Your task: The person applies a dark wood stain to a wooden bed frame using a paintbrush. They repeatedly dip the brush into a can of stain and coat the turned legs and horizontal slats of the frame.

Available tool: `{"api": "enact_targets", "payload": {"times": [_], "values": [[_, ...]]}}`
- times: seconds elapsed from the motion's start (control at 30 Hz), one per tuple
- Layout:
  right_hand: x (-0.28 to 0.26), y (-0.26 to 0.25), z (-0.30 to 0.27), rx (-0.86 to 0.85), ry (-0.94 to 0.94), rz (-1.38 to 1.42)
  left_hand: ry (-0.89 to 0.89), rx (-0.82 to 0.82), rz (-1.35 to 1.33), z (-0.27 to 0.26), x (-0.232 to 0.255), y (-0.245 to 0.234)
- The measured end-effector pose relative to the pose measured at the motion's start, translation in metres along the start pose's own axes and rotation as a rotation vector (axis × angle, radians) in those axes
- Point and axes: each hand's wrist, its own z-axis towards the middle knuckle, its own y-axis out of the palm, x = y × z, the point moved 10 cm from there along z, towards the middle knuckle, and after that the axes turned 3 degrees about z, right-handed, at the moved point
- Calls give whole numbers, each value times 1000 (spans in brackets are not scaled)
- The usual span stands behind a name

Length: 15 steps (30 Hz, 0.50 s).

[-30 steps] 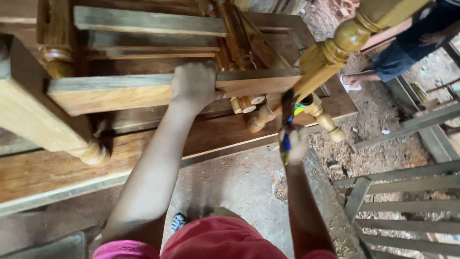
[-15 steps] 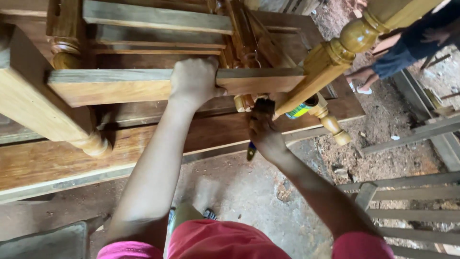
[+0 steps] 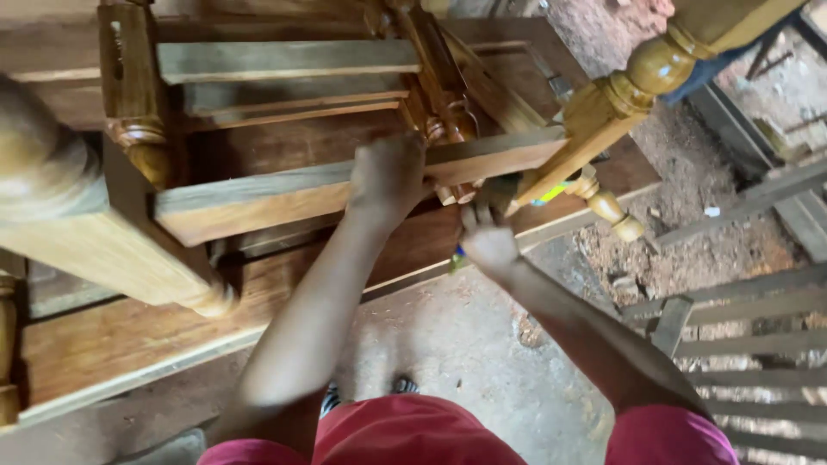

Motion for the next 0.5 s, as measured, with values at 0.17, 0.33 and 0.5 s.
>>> {"api": "enact_targets", "payload": {"times": [0.17, 0.33, 0.5], "values": [[34, 33, 3, -57, 159, -141, 125, 39, 90, -8, 8, -10], [22, 24, 2, -292, 383, 51, 119, 159, 204, 2, 7, 13], [30, 30, 4, -40, 152, -72, 160, 277, 230, 0, 10, 9]]}}
